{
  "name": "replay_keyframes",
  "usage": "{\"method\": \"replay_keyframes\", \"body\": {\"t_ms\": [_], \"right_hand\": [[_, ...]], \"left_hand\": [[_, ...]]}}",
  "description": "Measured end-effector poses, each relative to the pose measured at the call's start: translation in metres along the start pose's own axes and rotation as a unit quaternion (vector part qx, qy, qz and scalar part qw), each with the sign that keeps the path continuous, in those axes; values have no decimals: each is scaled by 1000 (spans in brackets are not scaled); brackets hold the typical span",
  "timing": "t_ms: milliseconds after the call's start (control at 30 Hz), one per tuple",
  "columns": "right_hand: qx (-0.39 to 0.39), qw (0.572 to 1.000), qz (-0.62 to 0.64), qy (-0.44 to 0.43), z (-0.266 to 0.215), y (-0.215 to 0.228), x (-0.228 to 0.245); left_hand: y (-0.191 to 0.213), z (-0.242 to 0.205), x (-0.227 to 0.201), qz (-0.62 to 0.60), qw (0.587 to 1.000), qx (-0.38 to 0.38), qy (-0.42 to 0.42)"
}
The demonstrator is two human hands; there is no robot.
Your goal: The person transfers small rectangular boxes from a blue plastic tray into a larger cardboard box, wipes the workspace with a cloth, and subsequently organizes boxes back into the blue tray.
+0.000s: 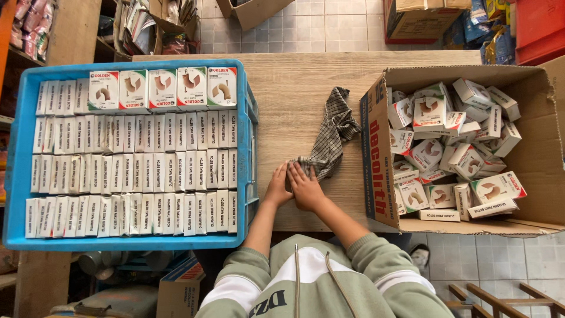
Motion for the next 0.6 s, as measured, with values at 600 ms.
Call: {"method": "replay_keyframes", "body": {"t_ms": [600], "right_hand": [[-190, 866, 440, -142, -54, -2, -73]], "left_hand": [[10, 17, -40, 21, 999, 17, 18]]}}
Point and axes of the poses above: each hand's wrist, its own z-axis towards the middle knuckle, its own y-axis out of the back of the hand, x = y × z, the point moved 2 cm from there along z, towards the middle knuckle, and after that the axes turned 12 degrees about -y, right-handed, at the moved point
